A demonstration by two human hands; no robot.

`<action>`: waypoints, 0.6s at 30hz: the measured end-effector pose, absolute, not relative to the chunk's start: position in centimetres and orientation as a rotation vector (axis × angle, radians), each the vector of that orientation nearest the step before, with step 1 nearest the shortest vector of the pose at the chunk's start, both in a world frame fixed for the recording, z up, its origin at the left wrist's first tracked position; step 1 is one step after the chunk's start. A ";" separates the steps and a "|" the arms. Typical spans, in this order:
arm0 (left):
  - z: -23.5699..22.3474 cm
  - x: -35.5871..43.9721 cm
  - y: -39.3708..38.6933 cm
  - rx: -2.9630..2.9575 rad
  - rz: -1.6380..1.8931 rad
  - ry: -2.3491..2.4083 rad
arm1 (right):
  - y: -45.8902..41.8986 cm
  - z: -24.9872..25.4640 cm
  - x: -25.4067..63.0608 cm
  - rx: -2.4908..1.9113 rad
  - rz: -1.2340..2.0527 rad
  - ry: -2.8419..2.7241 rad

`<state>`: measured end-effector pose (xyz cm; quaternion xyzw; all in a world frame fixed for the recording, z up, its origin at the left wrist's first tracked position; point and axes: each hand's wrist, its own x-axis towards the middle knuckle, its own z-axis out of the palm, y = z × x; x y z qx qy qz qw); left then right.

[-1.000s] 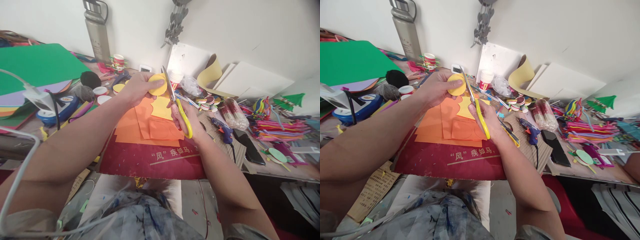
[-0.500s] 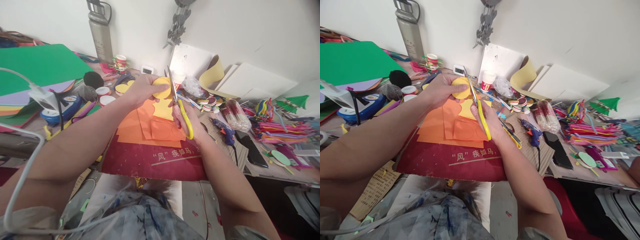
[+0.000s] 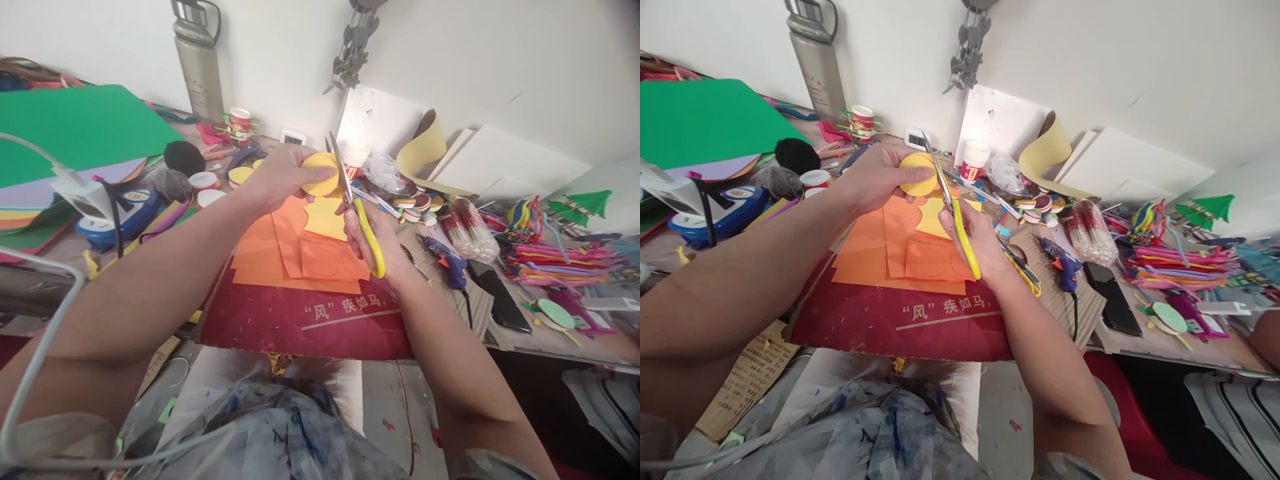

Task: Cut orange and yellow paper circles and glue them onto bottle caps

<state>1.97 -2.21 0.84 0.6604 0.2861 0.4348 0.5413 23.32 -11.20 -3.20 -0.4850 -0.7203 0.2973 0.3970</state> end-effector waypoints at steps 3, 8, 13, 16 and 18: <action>1.1 1.8 -2.3 1.582 1.030 0.683 | -11.3 -3.4 23.3 -1.216 0.705 -1.779; 1.0 1.6 -1.9 1.588 1.033 0.675 | -11.4 -3.4 23.3 -1.215 0.705 -1.784; 0.6 1.8 -1.5 1.545 1.092 0.665 | -11.3 -3.3 23.3 -1.237 0.698 -1.773; 0.4 1.9 -1.5 1.532 1.109 0.662 | -11.2 -3.4 23.4 -1.235 0.704 -1.767; 0.4 1.9 -1.5 1.531 1.116 0.666 | -11.1 -3.4 23.5 -1.230 0.723 -1.775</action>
